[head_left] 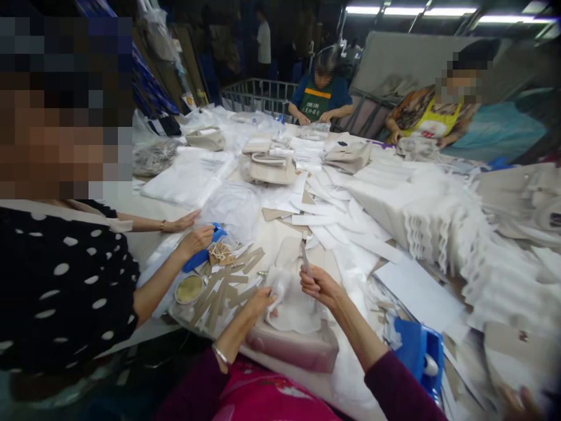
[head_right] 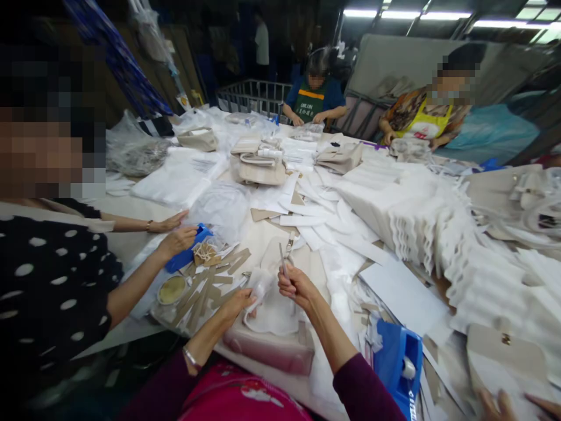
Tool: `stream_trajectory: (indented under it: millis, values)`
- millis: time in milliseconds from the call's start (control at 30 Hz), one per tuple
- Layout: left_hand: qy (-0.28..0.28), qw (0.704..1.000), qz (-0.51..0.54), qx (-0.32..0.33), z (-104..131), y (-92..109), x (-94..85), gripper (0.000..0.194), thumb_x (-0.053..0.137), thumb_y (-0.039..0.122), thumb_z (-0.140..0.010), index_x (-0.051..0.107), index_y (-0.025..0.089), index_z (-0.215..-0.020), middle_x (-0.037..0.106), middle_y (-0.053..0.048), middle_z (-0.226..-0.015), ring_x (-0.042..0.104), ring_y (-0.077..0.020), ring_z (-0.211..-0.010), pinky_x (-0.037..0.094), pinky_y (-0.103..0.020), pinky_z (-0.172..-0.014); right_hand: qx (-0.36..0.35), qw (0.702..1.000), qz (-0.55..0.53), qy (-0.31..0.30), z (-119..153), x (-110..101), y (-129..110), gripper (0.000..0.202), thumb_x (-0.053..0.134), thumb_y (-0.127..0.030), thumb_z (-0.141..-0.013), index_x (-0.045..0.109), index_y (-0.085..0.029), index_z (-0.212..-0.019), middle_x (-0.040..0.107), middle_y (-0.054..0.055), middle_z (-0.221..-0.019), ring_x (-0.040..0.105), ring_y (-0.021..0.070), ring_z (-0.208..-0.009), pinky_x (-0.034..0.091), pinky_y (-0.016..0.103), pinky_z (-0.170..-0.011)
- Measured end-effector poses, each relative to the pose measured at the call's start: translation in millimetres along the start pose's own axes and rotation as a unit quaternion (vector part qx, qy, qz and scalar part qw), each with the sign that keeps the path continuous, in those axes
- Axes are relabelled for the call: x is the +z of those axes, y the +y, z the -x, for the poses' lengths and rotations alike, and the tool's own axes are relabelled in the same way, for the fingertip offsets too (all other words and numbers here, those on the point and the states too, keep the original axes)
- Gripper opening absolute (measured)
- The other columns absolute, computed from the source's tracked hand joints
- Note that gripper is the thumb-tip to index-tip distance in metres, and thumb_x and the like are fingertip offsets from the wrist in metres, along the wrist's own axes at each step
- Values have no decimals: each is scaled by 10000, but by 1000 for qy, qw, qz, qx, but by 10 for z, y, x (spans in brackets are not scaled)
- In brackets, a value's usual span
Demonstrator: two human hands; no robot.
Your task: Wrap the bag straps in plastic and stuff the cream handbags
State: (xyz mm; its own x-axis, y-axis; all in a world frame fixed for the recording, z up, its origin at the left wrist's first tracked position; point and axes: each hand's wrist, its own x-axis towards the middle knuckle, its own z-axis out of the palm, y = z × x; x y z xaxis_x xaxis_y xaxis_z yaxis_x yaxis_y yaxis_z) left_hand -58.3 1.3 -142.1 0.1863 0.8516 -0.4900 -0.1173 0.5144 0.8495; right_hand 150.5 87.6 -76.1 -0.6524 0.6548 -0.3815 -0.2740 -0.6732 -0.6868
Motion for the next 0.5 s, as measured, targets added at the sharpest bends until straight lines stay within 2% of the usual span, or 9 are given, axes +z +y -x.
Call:
stream_trajectory:
  millis: [67,133,167,233,300,367,500]
  values:
    - [-7,1000,6,0,24,9,1,355,670,467,-679,626,139,-806,561,3,-517,470,-118,-482,351,-239,-496,25,999,37,25,200,-35,162,285,616,-413,-754,415,-213,-722,371,-94,-534,203,41,-399,207,201,-425]
    - [-11,1000,15,-11,34,6,3,357,666,458,-677,623,135,-823,547,11,-512,453,-106,-464,340,-232,-479,49,987,120,95,369,-68,331,276,599,-421,-749,424,-214,-700,426,-84,-513,270,51,-382,233,213,-431]
    - [-11,1000,20,-18,34,2,4,356,665,452,-675,619,134,-828,540,16,-510,445,-101,-451,336,-229,-469,57,970,190,144,430,-82,406,241,596,-385,-738,440,-212,-677,440,-80,-484,294,59,-371,235,218,-430]
    - [-8,999,30,-28,29,-2,8,352,676,437,-656,606,133,-819,531,22,-519,442,-92,-434,334,-221,-450,67,911,335,230,483,-105,521,162,594,-263,-691,480,-199,-595,454,-63,-418,334,70,-361,230,225,-433]
    - [-2,999,39,-34,23,-1,13,355,698,424,-628,593,131,-798,540,21,-555,452,-85,-432,339,-214,-438,69,863,420,271,445,-113,589,160,583,-145,-624,499,-187,-494,464,-42,-374,370,74,-372,247,229,-452]
    - [4,998,44,-33,22,1,17,373,713,422,-613,586,127,-804,561,11,-616,470,-79,-444,349,-209,-437,75,857,428,278,338,-100,636,194,567,-85,-577,499,-183,-424,462,-25,-343,382,80,-367,270,234,-459]
    - [14,998,53,-14,37,-22,20,426,713,421,-638,546,140,-911,566,20,-648,481,-76,-448,347,-204,-438,106,878,376,278,64,-27,778,274,574,-82,-551,444,-196,-338,402,11,-266,363,121,-296,299,269,-405]
